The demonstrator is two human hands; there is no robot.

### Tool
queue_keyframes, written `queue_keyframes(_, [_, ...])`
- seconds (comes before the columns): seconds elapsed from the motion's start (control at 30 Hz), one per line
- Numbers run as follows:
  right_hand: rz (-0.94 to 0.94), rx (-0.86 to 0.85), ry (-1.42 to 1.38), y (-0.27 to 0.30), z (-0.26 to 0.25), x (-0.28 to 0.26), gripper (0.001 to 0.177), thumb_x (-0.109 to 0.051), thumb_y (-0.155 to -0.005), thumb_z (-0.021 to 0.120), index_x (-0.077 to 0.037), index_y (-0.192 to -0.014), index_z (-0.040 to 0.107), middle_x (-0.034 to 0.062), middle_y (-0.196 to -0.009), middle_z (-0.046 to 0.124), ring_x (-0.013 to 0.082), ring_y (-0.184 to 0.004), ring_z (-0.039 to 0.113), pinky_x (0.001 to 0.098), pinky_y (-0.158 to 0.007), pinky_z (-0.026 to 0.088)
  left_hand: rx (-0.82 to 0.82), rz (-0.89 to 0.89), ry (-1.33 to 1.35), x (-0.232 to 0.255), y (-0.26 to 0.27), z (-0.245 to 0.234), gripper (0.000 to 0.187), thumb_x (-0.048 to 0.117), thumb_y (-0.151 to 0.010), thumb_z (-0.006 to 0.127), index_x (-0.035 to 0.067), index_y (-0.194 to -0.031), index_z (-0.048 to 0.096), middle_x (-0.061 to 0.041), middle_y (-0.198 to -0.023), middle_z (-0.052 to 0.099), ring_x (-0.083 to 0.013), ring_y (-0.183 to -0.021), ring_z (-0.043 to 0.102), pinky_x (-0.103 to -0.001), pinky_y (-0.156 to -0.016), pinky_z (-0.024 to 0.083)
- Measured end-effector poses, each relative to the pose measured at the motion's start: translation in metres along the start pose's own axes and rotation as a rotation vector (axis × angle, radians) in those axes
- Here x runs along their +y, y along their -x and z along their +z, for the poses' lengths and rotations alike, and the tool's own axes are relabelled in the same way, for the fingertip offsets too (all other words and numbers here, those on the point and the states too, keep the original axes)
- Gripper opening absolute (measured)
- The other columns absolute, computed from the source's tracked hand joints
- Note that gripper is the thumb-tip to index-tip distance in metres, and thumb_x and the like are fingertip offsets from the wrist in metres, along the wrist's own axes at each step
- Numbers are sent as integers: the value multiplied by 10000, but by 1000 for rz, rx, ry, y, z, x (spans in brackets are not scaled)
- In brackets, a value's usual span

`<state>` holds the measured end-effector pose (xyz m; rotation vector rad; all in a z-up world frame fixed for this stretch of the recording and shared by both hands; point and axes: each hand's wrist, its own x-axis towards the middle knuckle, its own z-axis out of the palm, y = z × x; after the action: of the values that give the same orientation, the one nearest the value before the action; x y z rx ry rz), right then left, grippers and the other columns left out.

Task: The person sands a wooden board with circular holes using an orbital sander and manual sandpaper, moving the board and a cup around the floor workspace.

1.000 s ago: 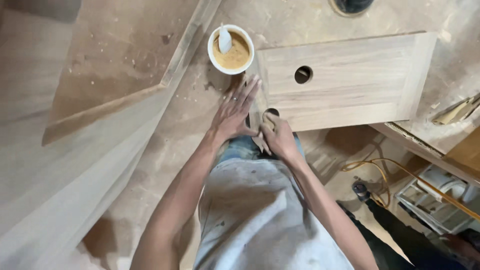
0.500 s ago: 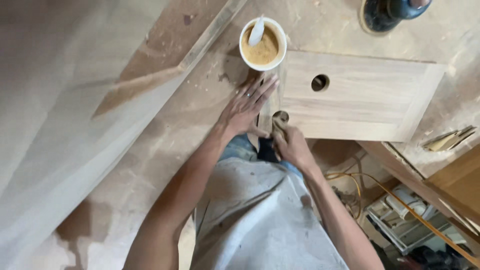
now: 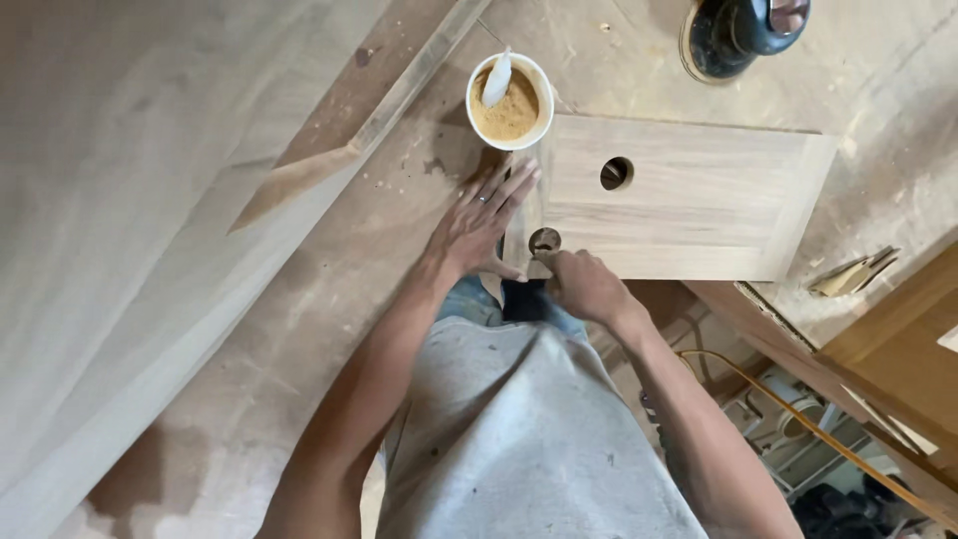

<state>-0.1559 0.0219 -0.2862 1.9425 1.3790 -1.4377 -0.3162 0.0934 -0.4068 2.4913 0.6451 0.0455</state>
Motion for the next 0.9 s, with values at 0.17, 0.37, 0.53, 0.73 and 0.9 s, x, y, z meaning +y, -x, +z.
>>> queue_keyframes(0.17, [96, 19, -352, -7, 6, -23, 459, -155, -950, 643, 119, -1318, 621, 321, -1193, 692, 447, -1169, 665, 573, -935, 549, 19, 28, -4, 0, 2, -1, 1532, 897, -478, 706, 136, -1672, 121, -43, -1730, 165, -305, -1588, 158, -450, -1309, 173])
queue_keyframes(0.37, [82, 303, -1552, -45, 81, 12, 353, -37, -983, 492, 77, -1300, 598, 131, -727, 634, 148, -381, 568, 271, -294, 436, 118, 36, 21, -4, 1, 12, 1465, 959, -528, 583, 143, -1669, 163, -50, -1724, 203, -309, -1586, 176, -455, -1297, 224])
queue_keyframes(0.53, [64, 366, -1629, -9, 70, -4, 495, 29, -951, 520, 97, -1440, 491, 174, -697, 590, 184, -364, 553, 305, -266, 447, 154, 51, -25, -6, -2, 10, 1488, 973, -516, 570, 109, -1661, 173, -79, -1719, 208, -329, -1578, 200, -459, -1293, 222])
queue_keyframes(0.73, [-4, 186, -590, -26, 51, 21, 405, -125, -927, 601, -25, -1312, 678, 235, -896, 703, 353, -773, 668, 474, -607, 517, 130, 45, 28, -2, -2, 13, 1541, 982, -472, 596, 111, -1664, 155, -66, -1727, 174, -319, -1589, 156, -453, -1305, 186])
queue_keyframes(0.9, [114, -22, -237, 3, -7, -1, 419, -137, -962, 638, 8, -1356, 652, 315, -1126, 715, 473, -1029, 714, 562, -837, 594, 56, 5, 102, 3, 6, -4, 1505, 893, -522, 695, 121, -1675, 112, -64, -1739, 125, -327, -1596, 106, -457, -1316, 149])
